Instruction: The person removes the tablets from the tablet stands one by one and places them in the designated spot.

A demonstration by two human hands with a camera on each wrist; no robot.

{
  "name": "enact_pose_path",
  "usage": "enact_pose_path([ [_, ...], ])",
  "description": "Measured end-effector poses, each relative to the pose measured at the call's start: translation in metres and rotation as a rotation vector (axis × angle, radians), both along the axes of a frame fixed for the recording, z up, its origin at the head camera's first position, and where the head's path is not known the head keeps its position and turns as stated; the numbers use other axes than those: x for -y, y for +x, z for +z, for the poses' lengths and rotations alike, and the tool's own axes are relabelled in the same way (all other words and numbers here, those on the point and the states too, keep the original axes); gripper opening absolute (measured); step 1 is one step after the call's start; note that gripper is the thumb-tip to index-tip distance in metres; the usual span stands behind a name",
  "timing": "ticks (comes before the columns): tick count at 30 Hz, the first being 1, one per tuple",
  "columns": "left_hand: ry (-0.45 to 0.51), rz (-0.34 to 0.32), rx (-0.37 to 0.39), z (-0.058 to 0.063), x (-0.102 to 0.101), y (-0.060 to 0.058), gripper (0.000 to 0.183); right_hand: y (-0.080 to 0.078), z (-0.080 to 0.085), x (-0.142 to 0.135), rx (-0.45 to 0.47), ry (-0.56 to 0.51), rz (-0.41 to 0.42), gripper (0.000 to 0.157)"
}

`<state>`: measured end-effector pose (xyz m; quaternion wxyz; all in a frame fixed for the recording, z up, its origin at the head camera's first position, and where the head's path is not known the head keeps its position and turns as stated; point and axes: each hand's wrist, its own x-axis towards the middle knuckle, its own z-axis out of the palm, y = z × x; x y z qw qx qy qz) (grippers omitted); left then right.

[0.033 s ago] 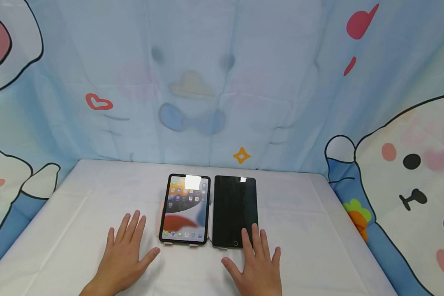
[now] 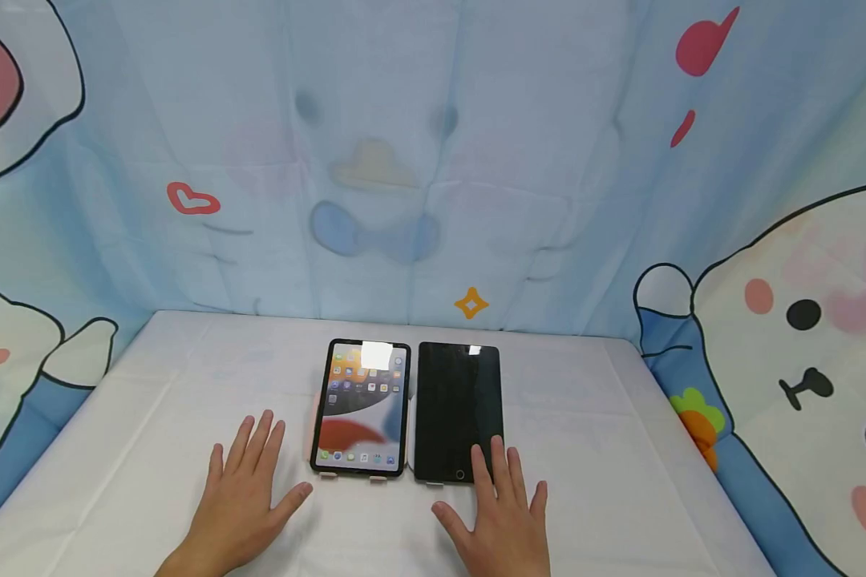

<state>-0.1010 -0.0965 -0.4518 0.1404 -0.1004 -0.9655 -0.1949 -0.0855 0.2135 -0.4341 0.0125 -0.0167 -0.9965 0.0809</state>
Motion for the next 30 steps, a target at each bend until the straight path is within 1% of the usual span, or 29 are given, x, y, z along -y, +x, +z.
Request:
enact_pose_path([
  [9,-0.009,0.011,0.03,0.0,0.0,-0.001,0.083,0.0,-0.001,0.0,-0.002,-0.006,0.001,0.097],
  [14,0.022,-0.011,0.019,0.0,0.003,-0.004,0.082,-0.001,0.002,0.0,-0.051,-0.059,0.03,0.094],
  [16,0.059,-0.034,0.003,0.001,0.005,-0.007,0.08,-0.004,0.005,0.001,-0.076,-0.101,0.059,0.091],
  [18,0.116,-0.057,-0.007,0.002,0.007,-0.011,0.077,-0.007,0.008,0.003,-0.079,-0.149,0.083,0.088],
  [21,0.215,-0.088,-0.008,0.005,0.008,-0.019,0.069,-0.015,0.013,0.006,-0.061,-0.266,0.101,0.084],
  [23,0.266,-0.094,0.0,0.008,0.009,-0.024,0.064,-0.02,0.014,0.009,-0.039,-0.358,0.102,0.082],
  [25,0.298,-0.096,0.005,0.01,0.009,-0.029,0.058,-0.026,0.015,0.012,-0.027,-0.455,0.108,0.079],
  [27,0.307,-0.09,0.009,0.012,0.009,-0.034,0.053,-0.032,0.015,0.015,-0.025,-0.527,0.116,0.077],
  [30,0.313,-0.075,0.029,0.011,0.009,-0.041,0.049,-0.041,0.014,0.02,-0.016,-0.597,0.133,0.076],
])
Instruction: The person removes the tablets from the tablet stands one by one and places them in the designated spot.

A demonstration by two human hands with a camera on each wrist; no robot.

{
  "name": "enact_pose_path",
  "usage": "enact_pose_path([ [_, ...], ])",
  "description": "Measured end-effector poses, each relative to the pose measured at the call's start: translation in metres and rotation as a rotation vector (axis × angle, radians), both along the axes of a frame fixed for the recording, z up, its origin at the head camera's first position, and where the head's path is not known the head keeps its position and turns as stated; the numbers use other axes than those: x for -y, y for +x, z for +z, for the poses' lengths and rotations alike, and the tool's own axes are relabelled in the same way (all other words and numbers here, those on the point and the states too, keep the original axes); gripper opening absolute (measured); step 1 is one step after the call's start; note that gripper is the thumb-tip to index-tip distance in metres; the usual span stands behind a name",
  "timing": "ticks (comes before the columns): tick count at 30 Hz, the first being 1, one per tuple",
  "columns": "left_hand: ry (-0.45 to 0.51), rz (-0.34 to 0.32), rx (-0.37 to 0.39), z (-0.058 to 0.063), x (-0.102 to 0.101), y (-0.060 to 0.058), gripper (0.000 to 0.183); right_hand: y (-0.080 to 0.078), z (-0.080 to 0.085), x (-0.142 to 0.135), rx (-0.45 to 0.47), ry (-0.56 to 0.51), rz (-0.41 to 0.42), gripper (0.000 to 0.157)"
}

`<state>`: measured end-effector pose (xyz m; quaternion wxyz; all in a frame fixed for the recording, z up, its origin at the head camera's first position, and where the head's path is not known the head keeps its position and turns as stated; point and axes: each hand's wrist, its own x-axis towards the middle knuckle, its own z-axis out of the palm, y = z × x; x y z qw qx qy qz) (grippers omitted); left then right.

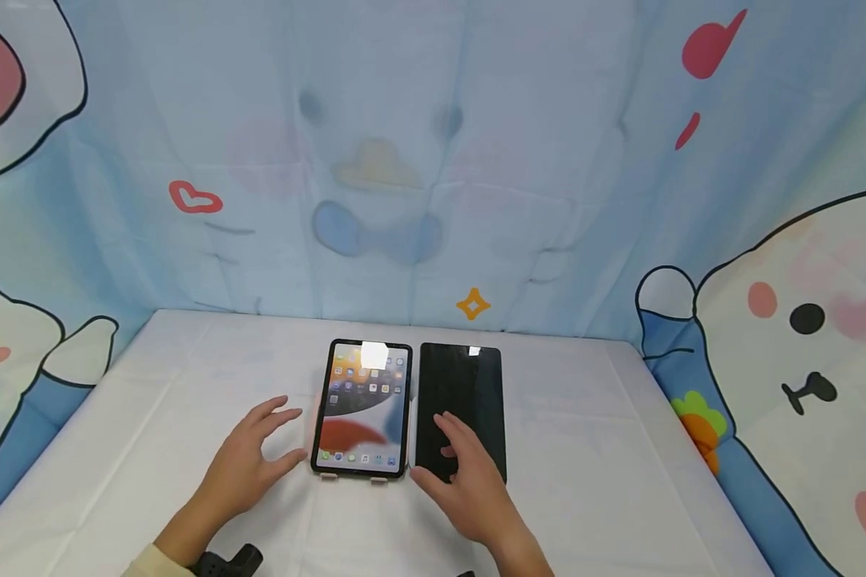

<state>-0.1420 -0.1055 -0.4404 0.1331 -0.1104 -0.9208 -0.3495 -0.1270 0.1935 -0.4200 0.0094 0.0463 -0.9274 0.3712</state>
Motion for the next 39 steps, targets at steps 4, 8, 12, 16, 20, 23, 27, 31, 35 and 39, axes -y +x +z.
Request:
enact_pose_path([
  [4,0.038,-0.005,0.055,-0.004,0.0,-0.009,0.047,-0.012,-0.003,0.003,0.001,-0.079,0.048,0.075],
  [8,0.125,-0.025,0.102,-0.008,0.0,-0.019,0.049,-0.026,-0.006,0.006,-0.007,-0.151,0.077,0.073],
  [12,0.188,-0.025,0.135,-0.011,-0.001,-0.029,0.05,-0.04,-0.006,0.011,0.014,-0.198,0.069,0.072],
  [16,0.216,-0.025,0.166,-0.011,-0.003,-0.038,0.053,-0.05,-0.006,0.015,0.055,-0.212,0.055,0.072],
  [20,0.252,-0.046,0.198,-0.011,-0.008,-0.047,0.055,-0.058,-0.006,0.017,0.08,-0.207,0.04,0.075],
  [23,0.275,-0.059,0.21,-0.011,-0.012,-0.053,0.055,-0.063,-0.006,0.018,0.093,-0.22,0.041,0.077],
  [27,0.293,-0.056,0.235,-0.012,-0.016,-0.061,0.057,-0.069,-0.004,0.02,0.103,-0.253,0.054,0.077],
  [31,0.319,-0.05,0.262,-0.012,-0.017,-0.067,0.056,-0.076,-0.003,0.024,0.11,-0.294,0.077,0.078],
  [35,0.342,-0.053,0.273,-0.012,-0.018,-0.072,0.054,-0.08,-0.004,0.028,0.112,-0.321,0.094,0.078],
  [39,0.359,-0.059,0.29,-0.013,-0.02,-0.074,0.055,-0.083,-0.003,0.032,0.119,-0.32,0.089,0.076],
])
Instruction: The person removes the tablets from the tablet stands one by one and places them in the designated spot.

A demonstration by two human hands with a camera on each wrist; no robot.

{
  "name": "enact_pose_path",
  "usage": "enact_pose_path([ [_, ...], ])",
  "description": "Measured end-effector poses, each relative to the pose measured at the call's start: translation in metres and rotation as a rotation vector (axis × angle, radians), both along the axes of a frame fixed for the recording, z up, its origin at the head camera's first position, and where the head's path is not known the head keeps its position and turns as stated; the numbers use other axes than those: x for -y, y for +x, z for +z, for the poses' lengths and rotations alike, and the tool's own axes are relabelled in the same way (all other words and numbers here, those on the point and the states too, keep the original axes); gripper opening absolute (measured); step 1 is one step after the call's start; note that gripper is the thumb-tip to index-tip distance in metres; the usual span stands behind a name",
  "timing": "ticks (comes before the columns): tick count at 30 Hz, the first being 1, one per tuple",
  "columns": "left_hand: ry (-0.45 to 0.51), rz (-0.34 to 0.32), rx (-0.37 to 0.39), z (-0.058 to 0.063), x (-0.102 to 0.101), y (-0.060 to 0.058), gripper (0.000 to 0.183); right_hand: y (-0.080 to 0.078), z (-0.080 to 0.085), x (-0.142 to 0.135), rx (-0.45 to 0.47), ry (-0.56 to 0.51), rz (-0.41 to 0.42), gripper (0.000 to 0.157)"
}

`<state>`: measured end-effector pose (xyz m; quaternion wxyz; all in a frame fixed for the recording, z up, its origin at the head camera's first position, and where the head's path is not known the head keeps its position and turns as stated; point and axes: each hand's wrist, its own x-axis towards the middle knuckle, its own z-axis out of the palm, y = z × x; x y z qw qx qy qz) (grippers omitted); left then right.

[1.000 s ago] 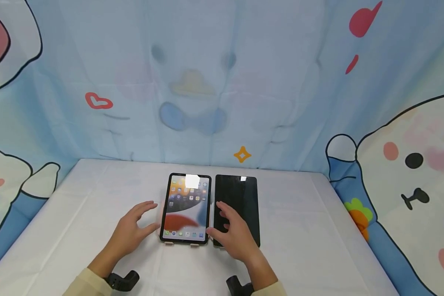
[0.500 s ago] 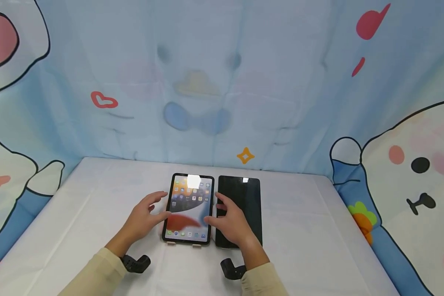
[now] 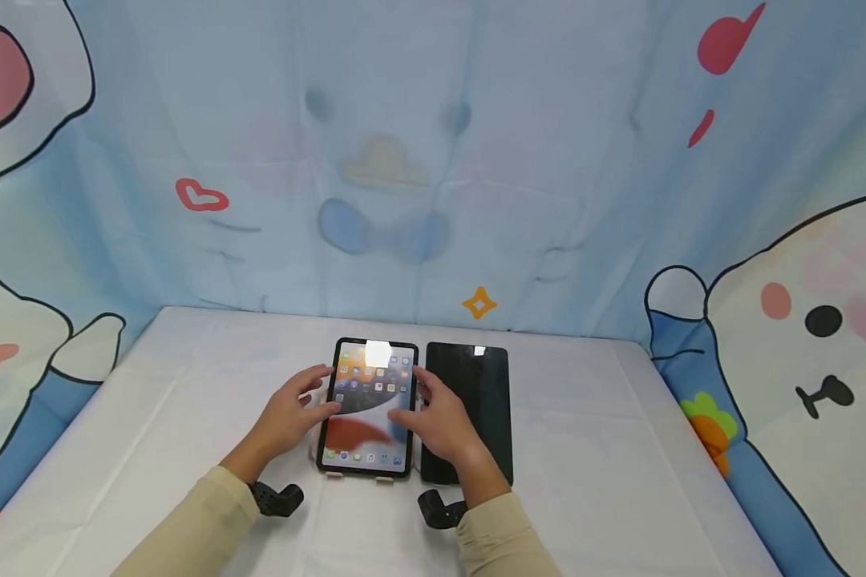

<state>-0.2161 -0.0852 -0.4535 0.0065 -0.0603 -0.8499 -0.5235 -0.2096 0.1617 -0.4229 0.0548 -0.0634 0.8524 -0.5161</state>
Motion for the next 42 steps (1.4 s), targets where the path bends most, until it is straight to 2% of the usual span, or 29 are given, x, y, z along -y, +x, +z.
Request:
enact_pose_path([
  [9,0.022,-0.006,0.011,-0.001,-0.004,-0.002,0.056,0.0,0.009,0.011,0.026,0.049,-0.007,0.078],
  [19,0.044,0.026,0.073,-0.001,-0.009,-0.001,0.054,-0.001,0.008,0.011,0.025,0.005,-0.036,0.074],
  [26,0.03,0.044,0.11,-0.004,-0.011,-0.003,0.053,-0.005,0.009,0.01,0.046,0.014,-0.04,0.072],
  [36,0.03,0.034,0.097,-0.005,-0.011,-0.005,0.051,-0.008,0.012,0.011,0.066,0.059,-0.036,0.071],
  [42,0.021,0.031,0.115,-0.003,-0.01,-0.006,0.054,-0.008,0.016,0.012,0.071,0.071,-0.013,0.072],
])
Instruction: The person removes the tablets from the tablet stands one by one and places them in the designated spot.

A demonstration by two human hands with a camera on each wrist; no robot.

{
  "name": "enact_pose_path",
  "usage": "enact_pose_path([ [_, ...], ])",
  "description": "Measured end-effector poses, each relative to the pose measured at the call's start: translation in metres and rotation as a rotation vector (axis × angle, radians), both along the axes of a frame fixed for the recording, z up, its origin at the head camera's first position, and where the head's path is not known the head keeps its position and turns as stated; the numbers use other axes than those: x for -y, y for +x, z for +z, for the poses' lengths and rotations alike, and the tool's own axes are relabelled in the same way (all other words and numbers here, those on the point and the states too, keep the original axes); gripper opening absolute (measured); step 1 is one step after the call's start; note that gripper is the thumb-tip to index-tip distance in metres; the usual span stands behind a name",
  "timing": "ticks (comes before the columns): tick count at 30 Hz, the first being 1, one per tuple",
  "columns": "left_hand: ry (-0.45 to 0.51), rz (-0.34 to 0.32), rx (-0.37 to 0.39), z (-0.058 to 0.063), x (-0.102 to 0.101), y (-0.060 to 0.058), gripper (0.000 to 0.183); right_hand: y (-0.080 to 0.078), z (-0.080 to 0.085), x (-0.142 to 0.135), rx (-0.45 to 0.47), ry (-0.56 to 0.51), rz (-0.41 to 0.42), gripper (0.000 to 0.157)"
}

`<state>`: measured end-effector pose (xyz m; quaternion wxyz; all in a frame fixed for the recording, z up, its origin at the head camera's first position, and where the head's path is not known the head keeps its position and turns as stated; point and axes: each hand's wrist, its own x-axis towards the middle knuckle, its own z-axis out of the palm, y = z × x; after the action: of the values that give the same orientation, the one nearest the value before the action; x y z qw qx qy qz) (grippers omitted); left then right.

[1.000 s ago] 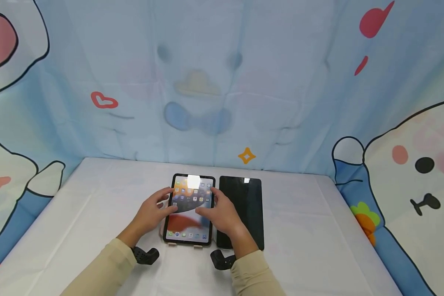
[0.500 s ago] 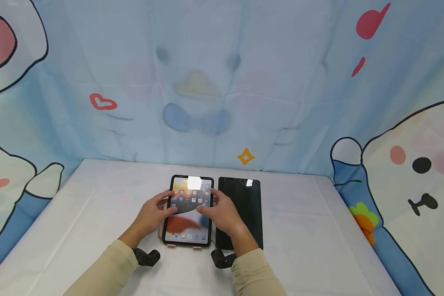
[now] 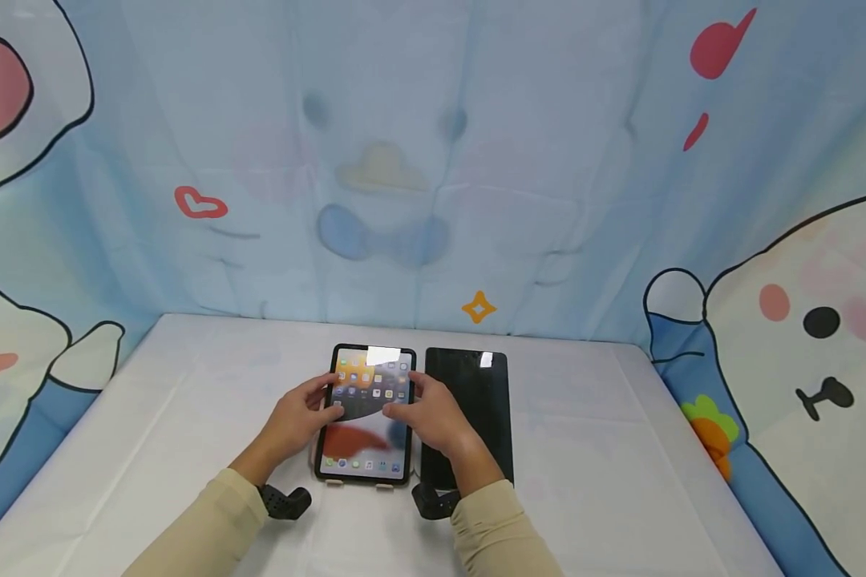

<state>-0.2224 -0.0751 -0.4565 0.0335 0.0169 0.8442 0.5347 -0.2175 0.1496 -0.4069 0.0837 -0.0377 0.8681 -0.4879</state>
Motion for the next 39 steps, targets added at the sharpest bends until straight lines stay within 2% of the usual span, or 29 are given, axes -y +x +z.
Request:
enact_pose_path([
  [7,0.009,0.006,0.002,0.001,0.004,-0.001,0.055,0.0,-0.002,0.004,0.033,-0.058,0.011,0.072],
  [18,0.026,0.051,0.019,0.002,0.006,-0.001,0.051,-0.001,-0.006,0.006,0.028,-0.08,-0.018,0.071],
  [30,0.044,0.071,-0.005,0.007,0.014,0.001,0.048,-0.003,-0.011,0.007,-0.025,-0.252,-0.043,0.061],
  [39,0.06,0.081,-0.005,0.006,0.018,0.003,0.053,-0.004,-0.013,0.011,-0.051,-0.29,-0.022,0.057],
])
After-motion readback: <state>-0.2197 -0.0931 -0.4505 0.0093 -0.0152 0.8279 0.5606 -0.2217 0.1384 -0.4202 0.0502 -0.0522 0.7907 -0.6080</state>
